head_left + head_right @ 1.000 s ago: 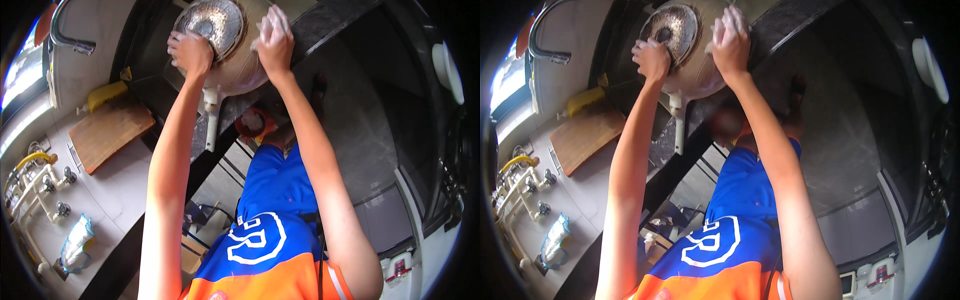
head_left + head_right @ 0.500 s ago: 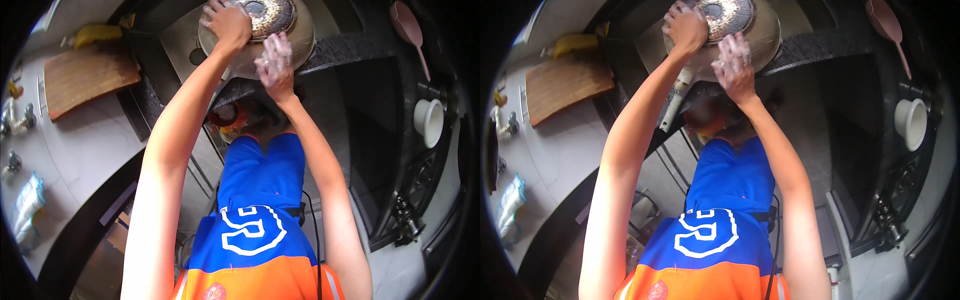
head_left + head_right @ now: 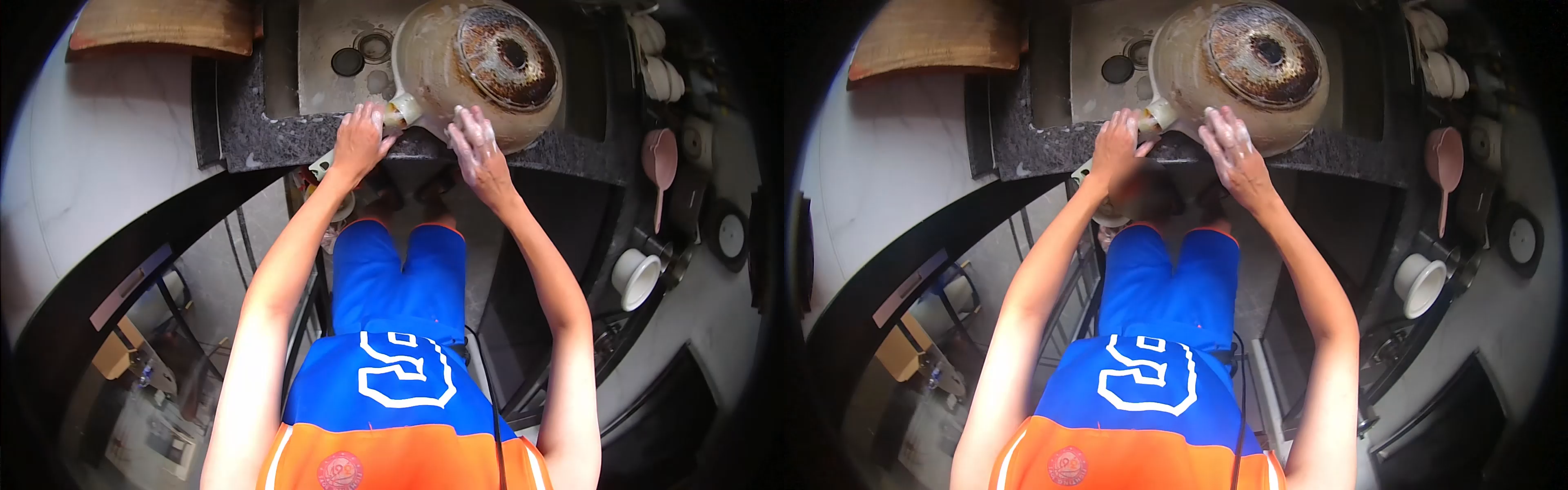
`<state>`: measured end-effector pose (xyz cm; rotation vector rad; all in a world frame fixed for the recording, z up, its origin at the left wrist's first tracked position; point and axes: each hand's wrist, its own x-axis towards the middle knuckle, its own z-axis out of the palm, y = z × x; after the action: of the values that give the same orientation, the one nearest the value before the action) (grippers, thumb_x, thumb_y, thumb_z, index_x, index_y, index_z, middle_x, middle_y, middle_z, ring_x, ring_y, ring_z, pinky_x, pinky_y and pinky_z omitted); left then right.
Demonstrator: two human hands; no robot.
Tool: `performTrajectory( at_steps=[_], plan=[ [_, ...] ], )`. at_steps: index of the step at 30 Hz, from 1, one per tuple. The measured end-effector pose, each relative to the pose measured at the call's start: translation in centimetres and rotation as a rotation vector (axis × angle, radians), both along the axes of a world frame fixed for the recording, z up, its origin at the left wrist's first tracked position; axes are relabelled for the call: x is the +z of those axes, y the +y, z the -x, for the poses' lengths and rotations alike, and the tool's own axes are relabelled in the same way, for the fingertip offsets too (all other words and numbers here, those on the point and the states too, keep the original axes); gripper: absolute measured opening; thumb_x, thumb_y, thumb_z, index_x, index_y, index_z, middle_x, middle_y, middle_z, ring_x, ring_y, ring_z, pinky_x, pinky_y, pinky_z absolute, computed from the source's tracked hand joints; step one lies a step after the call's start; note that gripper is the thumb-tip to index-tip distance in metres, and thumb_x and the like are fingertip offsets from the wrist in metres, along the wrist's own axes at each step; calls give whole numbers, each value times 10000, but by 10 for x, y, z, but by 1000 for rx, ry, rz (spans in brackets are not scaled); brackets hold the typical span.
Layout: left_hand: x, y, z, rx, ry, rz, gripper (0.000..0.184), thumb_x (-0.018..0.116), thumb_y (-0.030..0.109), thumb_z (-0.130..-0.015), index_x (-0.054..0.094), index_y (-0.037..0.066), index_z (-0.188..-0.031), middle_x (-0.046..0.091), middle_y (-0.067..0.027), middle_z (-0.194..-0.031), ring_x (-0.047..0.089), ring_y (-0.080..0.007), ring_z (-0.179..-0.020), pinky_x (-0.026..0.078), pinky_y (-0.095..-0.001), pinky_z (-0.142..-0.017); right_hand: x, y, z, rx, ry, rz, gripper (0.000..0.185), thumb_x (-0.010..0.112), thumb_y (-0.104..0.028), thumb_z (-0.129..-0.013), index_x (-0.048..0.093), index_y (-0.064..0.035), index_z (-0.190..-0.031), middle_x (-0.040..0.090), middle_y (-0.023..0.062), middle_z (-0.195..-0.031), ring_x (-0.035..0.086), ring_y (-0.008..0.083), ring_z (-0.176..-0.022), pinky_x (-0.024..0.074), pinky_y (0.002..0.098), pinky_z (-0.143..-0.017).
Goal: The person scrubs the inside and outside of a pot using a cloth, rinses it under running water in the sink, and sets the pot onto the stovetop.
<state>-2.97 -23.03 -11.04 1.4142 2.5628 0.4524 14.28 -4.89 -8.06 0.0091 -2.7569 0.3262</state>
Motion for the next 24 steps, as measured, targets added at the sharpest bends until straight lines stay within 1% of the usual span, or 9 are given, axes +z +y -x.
performTrajectory(
  at_steps=[2,5,6,9,11,14,17,21,24],
  plan=[
    [-3,-1,0,-41,86,-85,539,687,407,-783,555,-26,-1075,570,-140,-1049,574,-293,-981,486,-371,-767,21,4,13,139,-208,-119,472,498,-94,-825,521,-44,-1294,385,150,-1438,363,302,-1356,324,507,-1090],
    [1,-1,-1,-14,28,-104,552,661,431,-799,557,-34,-1077,571,-141,-1028,574,-276,-975,481,-372,-749,37,18,54,276,-197,-194,484,543,-123,-822,517,-67,-1302,423,127,-1420,373,260,-1352,267,522,-1112],
    [-6,-1,-3,-8,134,-115,577,617,478,-818,558,-27,-1091,573,-127,-1015,573,-249,-961,470,-357,-736,39,23,73,187,-175,-153,444,572,-184,-845,538,-80,-1275,462,95,-1390,407,245,-1321,254,527,-1104],
    [-10,-1,-5,-1,216,-79,602,576,519,-829,558,-15,-1108,578,-109,-1011,570,-225,-944,449,-338,-737,52,33,123,-107,-107,-212,391,587,-254,-866,565,-94,-1222,524,91,-1306,460,256,-1258,303,534,-1048],
    [-12,0,-3,17,217,-54,595,567,524,-832,560,1,-1115,571,-88,-1008,563,-203,-941,428,-325,-738,46,26,128,-74,-129,-140,372,579,-244,-869,574,-93,-1209,531,94,-1296,445,256,-1278,282,545,-1068],
    [-10,-1,-5,23,221,-82,592,568,528,-829,564,11,-1118,551,-68,-999,552,-195,-941,426,-326,-737,23,8,97,373,-328,-354,339,555,-235,-865,598,-95,-1171,522,83,-1314,419,246,-1311,221,550,-1114],
    [-6,0,-4,10,43,5,581,592,484,-829,558,-20,-1116,568,-141,-1138,549,-236,-1046,449,-343,-783,39,10,118,303,-353,-275,368,563,-244,-853,589,-93,-1187,513,89,-1327,421,240,-1309,211,570,-1110],
    [-14,-1,-7,39,90,-54,576,602,509,-808,572,-3,-1070,587,-123,-1099,555,-230,-998,440,-341,-748,28,25,180,-28,-284,-424,400,540,-286,-871,572,-72,-1207,541,103,-1285,484,244,-1234,223,582,-1091],
    [-15,-3,-8,54,203,-40,562,591,547,-798,587,39,-1036,533,-51,-964,528,-185,-902,393,-322,-700,17,10,189,188,-556,-550,394,498,-269,-888,564,-60,-1216,559,116,-1252,489,249,-1231,240,579,-1085]
  ],
)
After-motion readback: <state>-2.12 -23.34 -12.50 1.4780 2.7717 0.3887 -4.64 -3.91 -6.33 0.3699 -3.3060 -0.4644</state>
